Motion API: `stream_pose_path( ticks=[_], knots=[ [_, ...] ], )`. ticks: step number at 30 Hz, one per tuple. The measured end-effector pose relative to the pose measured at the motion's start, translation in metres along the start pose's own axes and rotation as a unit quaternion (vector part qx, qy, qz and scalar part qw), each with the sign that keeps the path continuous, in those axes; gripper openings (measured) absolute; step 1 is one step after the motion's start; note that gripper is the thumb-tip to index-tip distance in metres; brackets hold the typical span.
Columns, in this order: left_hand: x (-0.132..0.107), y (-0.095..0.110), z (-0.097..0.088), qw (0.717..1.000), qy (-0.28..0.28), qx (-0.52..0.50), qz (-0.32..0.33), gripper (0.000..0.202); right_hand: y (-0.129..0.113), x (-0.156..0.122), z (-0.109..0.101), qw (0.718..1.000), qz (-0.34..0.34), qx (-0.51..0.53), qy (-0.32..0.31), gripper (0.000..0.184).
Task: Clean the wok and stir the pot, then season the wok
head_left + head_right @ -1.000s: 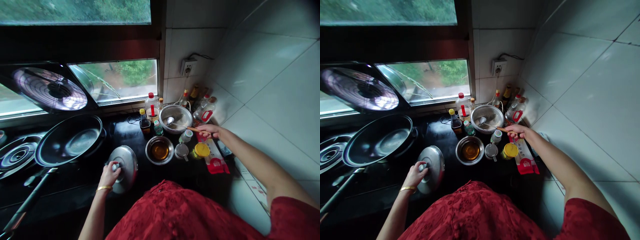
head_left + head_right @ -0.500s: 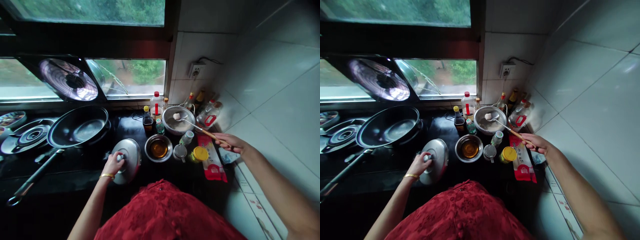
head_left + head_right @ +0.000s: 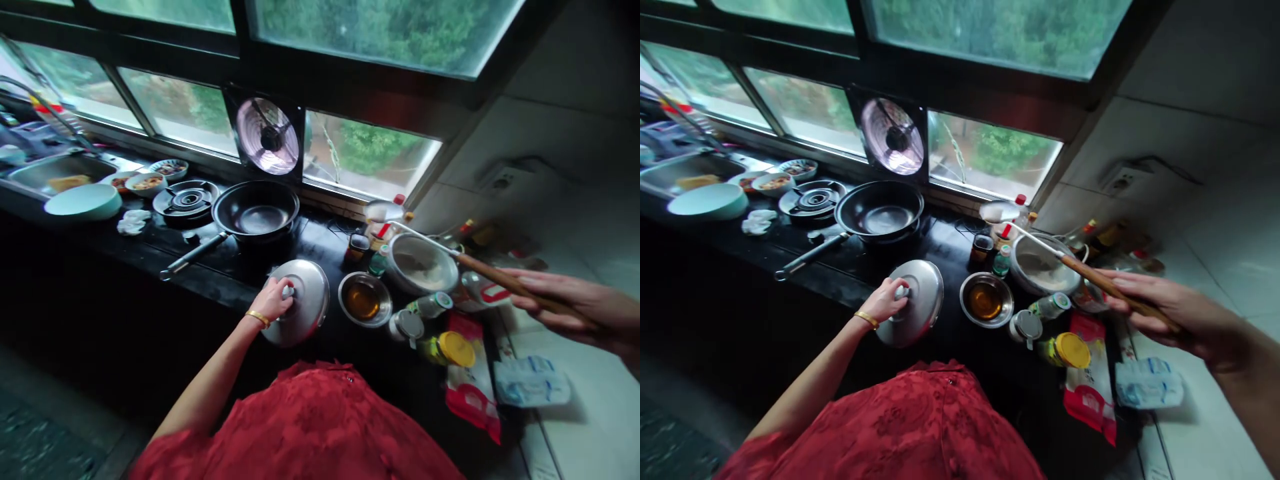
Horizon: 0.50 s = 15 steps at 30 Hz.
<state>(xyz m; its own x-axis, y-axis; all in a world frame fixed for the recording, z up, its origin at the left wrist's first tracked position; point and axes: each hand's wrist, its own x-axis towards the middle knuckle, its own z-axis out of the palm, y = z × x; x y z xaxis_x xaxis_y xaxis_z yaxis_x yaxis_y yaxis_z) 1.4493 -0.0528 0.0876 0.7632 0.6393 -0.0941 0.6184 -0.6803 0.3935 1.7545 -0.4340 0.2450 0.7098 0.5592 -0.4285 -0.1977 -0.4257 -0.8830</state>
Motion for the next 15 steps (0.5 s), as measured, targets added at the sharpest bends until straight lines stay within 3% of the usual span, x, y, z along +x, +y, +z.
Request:
stream_pose_path(
  ticks=[3,6,8,12,15],
  knots=[
    [-0.012,-0.023,-0.012,1.0,0.011,-0.007,-0.01,0.031,-0.038,0.026,0.074,0.995,0.018,0.014,-0.1,0.041],
    [-0.026,-0.054,-0.02,0.999,0.018,-0.009,-0.038,0.03,-0.062,0.065,0.162,0.985,-0.028,-0.011,-0.169,0.046],
    [-0.036,-0.075,-0.025,0.998,0.023,-0.01,-0.06,0.03,-0.068,0.095,0.22,0.981,-0.071,-0.035,-0.178,0.048],
    [-0.053,-0.111,-0.031,0.993,0.036,-0.019,-0.11,0.029,-0.063,0.15,0.312,0.975,-0.148,-0.141,-0.087,0.048],
    [-0.064,-0.129,-0.035,0.989,0.039,-0.023,-0.141,0.029,-0.057,0.171,0.344,0.939,-0.234,-0.252,-0.001,0.048]
  ],
)
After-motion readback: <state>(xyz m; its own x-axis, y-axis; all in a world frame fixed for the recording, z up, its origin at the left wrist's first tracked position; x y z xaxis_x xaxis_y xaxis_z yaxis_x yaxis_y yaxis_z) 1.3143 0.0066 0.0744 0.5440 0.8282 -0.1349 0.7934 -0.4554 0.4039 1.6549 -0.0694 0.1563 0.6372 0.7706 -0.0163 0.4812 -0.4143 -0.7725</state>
